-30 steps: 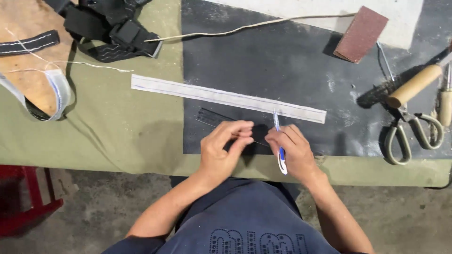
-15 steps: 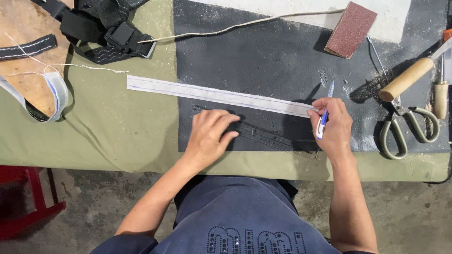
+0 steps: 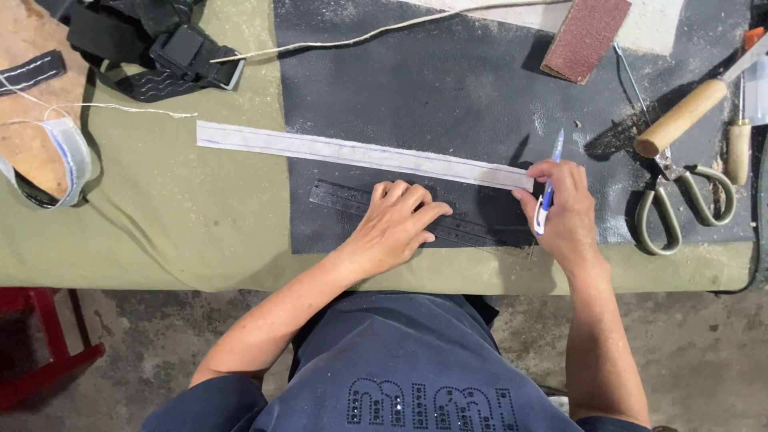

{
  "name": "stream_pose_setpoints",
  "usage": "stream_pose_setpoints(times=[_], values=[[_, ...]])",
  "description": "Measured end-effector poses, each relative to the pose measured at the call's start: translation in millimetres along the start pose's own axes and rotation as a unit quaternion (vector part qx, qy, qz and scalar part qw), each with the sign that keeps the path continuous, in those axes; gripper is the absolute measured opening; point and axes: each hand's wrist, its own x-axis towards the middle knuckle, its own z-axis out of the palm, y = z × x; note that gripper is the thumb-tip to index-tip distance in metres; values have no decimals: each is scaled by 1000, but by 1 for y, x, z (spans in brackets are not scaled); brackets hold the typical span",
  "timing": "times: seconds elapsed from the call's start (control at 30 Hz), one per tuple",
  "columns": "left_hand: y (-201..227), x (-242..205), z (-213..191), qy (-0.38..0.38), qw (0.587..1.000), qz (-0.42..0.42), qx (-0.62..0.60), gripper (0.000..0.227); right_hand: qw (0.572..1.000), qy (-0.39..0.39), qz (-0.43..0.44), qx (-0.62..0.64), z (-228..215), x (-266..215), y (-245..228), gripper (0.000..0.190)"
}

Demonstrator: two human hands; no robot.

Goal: Sanding a small component and then using a ruler and pen to mark precise measurements on a long strip of material for leatherworking.

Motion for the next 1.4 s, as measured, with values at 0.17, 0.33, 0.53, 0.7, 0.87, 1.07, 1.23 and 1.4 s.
stream_pose_setpoints(times=[0.17,0.33,0.53,0.7,0.87,1.07,1.23,1.4], values=[[-2,-2,5,-8,1000,3,-3,38,1000,-12,8,-6,6,-1,11,22],[-3,-8,13,11,1000,11,18,35,1000,1,-5,-8,-5,-17,36,18],[2,-9,5,42,997,43,53,37,993,11,13,-115,-53,-36,25,16],[5,-9,0,33,996,51,57,43,999,16,40,-30,-39,-50,-23,12],[8,-13,-13,46,997,61,30,40,984,-90,-126,-89,-8,-35,-91,41],[16,-43,-43,265,963,-41,11,20,996,-48,-56,55,13,-33,-80,29],[23,-71,-26,461,769,-296,-331,33,995,-60,-58,47,11,-20,-82,32],[18,-61,-24,386,645,-299,-588,48,985,-101,-131,54,15,1,-102,35]])
